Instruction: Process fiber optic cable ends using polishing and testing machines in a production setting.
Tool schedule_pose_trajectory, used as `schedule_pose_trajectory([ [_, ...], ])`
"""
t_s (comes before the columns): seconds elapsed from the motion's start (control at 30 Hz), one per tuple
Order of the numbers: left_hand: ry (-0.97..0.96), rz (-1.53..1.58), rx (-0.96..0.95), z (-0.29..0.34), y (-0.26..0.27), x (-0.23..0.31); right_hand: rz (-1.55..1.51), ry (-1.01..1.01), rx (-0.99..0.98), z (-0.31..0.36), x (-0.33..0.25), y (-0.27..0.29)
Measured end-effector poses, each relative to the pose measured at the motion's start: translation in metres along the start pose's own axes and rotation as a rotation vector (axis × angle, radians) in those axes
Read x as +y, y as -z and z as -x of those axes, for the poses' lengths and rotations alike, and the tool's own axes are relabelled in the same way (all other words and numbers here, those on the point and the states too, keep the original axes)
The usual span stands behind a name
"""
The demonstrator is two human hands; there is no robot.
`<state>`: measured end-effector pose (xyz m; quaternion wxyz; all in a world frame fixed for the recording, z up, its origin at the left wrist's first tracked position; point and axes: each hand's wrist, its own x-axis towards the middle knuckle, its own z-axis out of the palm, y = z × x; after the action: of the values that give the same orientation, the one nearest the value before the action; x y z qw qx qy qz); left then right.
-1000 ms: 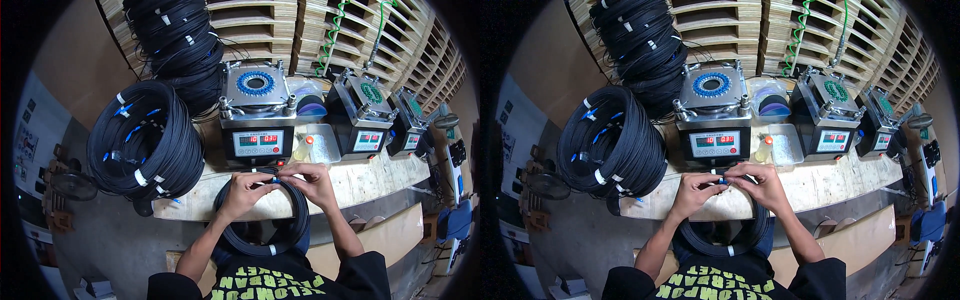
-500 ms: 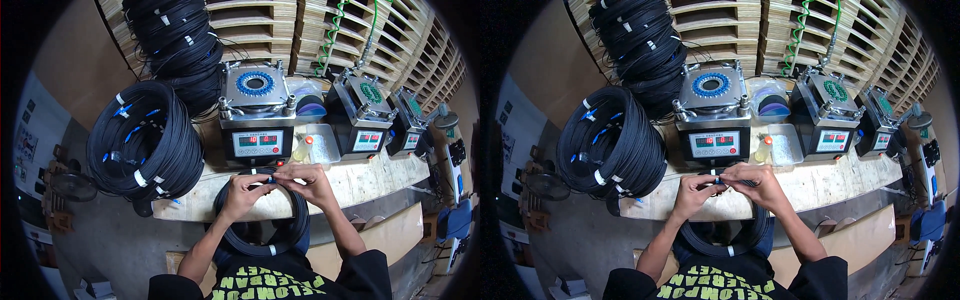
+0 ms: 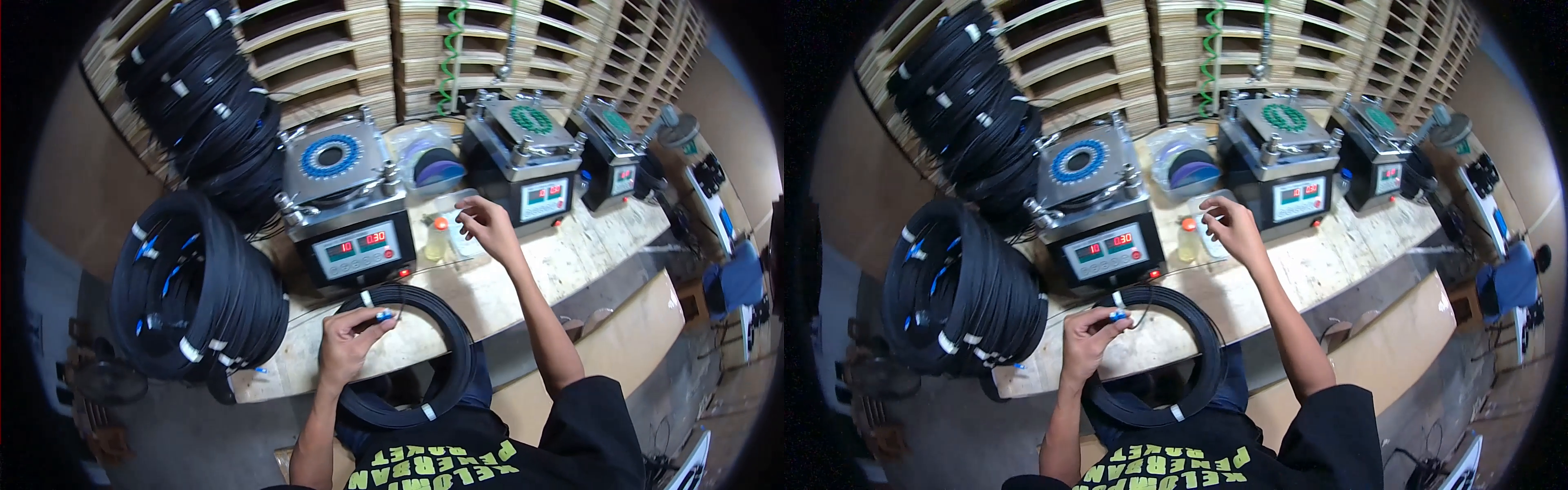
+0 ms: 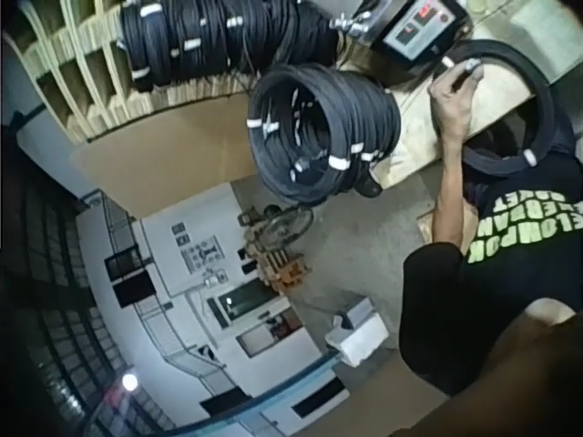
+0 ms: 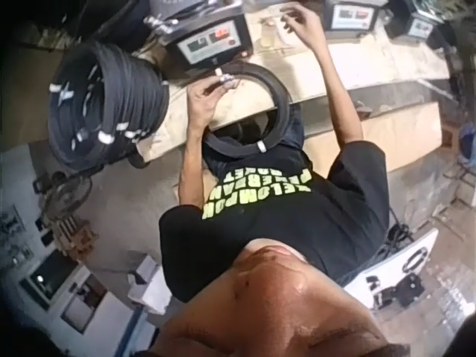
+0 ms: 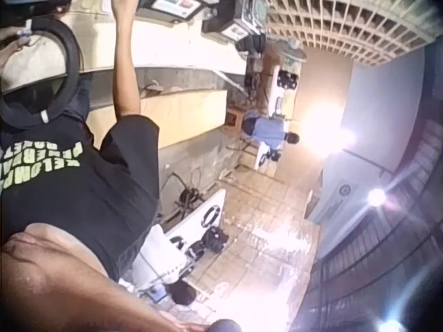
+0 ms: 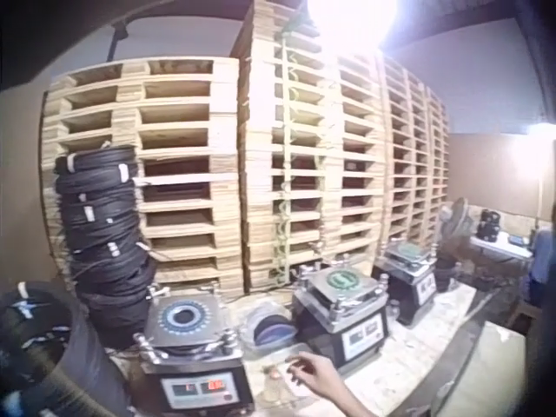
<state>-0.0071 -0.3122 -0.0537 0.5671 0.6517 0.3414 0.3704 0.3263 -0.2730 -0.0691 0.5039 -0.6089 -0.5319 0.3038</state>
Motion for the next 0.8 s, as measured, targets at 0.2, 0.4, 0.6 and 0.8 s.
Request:
schedule_pose_trajectory([
  [0.2, 0.042, 0.089, 0.012, 0.001, -0.011, -0.003, 0.603, 0.006, -0.148, -0.037, 0.126, 0.026],
  [0.4, 0.032, 0.067, -0.01, 0.01, 0.001, -0.01, 0.814, -0.02, -0.064, -0.032, 0.142, -0.004],
  [0.6, 0.044, 0.11, -0.031, 0.008, -0.003, -0.014, 0.718, 0.031, -0.049, -0.037, 0.161, 0.013],
  [0.8, 0.045, 0.114, -0.032, 0.008, -0.002, -0.014, 0.394, -0.08, -0.124, -0.033, 0.121, 0.018],
])
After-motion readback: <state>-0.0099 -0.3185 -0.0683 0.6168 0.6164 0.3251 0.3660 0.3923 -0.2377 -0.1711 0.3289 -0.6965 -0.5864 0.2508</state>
